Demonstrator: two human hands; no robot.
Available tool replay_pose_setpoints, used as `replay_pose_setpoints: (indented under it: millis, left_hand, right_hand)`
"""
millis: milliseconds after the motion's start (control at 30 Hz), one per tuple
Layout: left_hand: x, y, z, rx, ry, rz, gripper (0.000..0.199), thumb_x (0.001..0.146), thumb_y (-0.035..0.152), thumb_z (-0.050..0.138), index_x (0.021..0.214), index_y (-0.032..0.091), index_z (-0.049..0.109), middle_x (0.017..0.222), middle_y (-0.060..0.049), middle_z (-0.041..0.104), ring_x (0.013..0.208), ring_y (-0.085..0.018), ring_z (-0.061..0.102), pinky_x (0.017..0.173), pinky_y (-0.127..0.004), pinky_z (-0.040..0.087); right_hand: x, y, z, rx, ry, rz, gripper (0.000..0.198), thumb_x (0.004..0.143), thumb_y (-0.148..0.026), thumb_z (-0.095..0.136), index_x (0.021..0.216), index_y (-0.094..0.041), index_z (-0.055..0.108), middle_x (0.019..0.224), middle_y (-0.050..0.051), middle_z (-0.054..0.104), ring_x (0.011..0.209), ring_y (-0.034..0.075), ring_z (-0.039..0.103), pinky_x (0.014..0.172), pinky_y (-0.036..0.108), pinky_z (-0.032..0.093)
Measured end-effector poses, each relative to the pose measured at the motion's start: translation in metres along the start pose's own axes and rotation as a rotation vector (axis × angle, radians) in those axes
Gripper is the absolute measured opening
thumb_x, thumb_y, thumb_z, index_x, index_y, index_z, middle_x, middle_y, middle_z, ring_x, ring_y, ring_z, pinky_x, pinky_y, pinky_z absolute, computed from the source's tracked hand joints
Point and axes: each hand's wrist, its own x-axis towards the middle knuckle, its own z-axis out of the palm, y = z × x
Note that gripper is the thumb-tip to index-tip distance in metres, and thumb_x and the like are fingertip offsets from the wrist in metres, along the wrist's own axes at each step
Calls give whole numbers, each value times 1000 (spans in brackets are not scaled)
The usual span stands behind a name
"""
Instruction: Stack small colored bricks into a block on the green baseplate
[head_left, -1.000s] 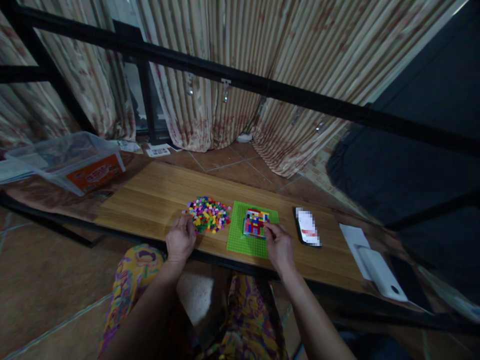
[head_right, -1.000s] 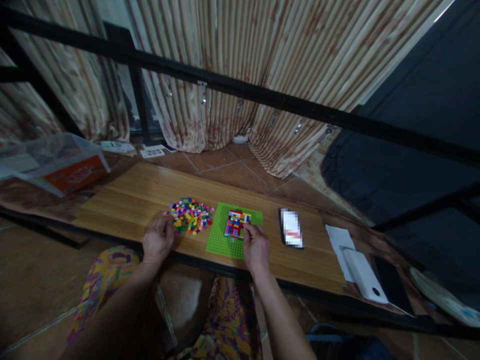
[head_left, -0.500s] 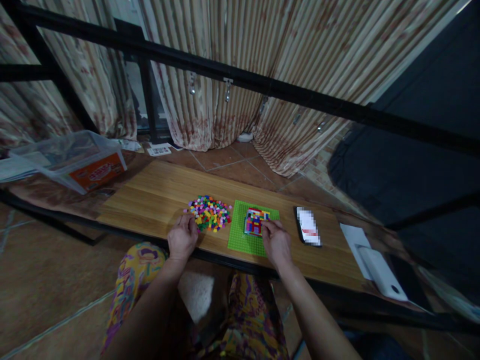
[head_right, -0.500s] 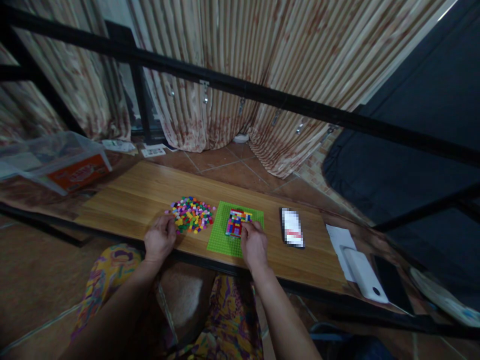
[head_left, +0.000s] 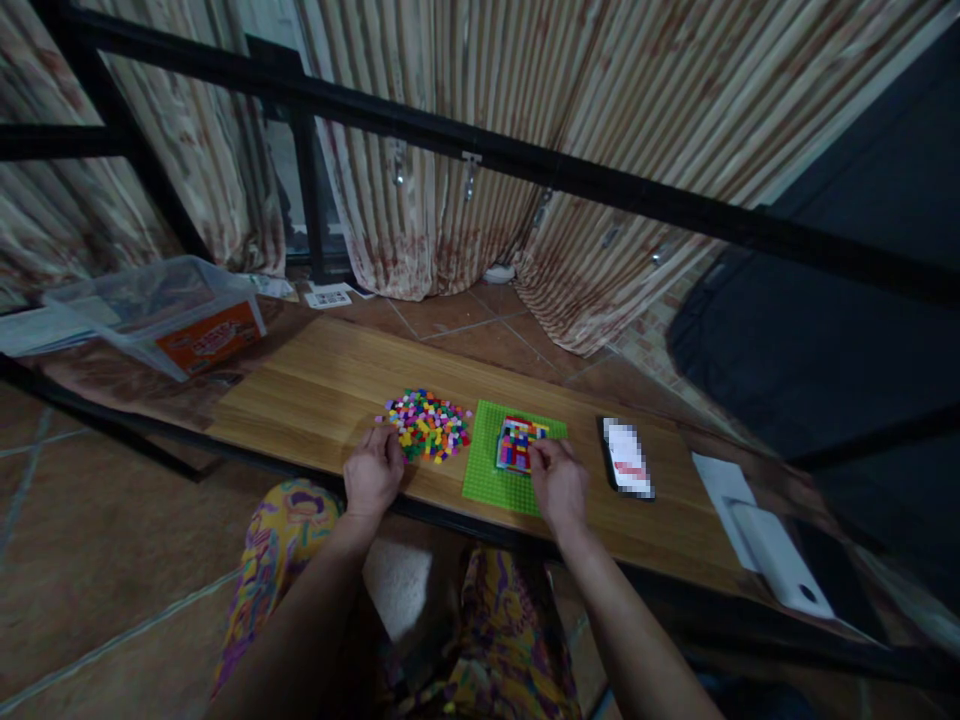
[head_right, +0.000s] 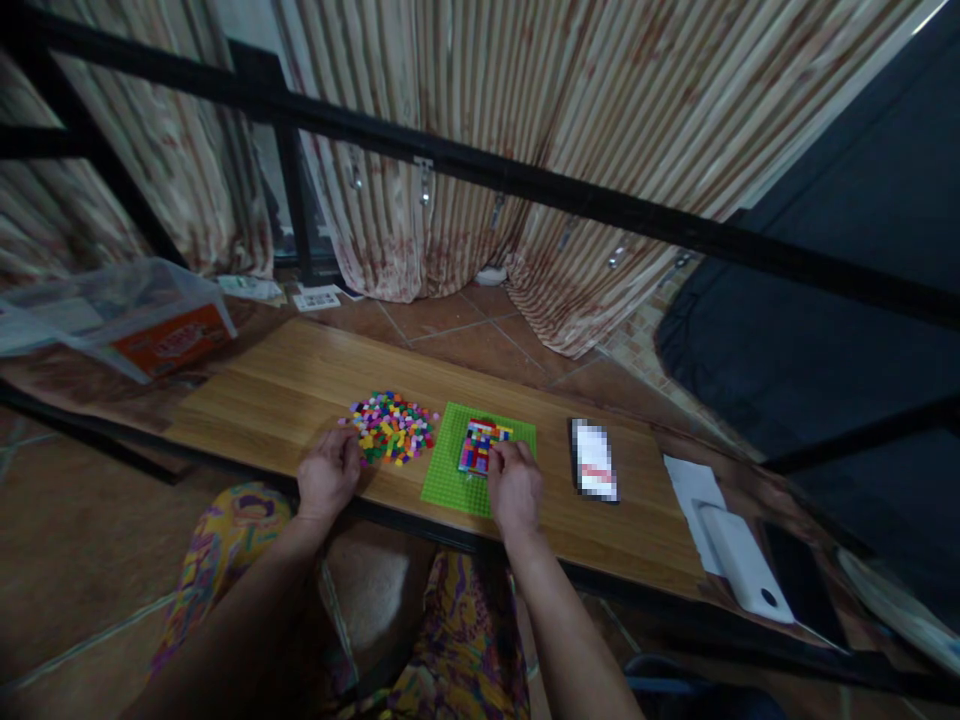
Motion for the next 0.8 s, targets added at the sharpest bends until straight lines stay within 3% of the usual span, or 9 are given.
replay_pose_setpoints:
  millis: [300,533,800]
  left_hand:
    - [-2,-2,2,11,19,-3,23,90,26,44,94,18,65,91,-8,70,81,-21,65,67,-28,44]
    - [-2,-2,2,25,8,3,21,90,25,44,93,18,65,92,-8,70,82,-20,65,67,-27,43]
    - [-2,0,1,37,0,5,22,91,26,43,93,18,64,93,-7,70,83,-21,64,66,-27,42]
  right_hand:
    - [-10,11,-4,72,44,-16,30,91,-41,49,92,-19,69,88,6,64,72,17,59,70,31,48]
    - [-23,15,-4,58,87,-69,32,94,-34,42,105,-22,70,106,9,61,100,21,58,89,37,48]
    - [-23,21,2,39,61,-113,34,92,-27,41,108,-22,71,109,10,57,104,22,56,89,38,49]
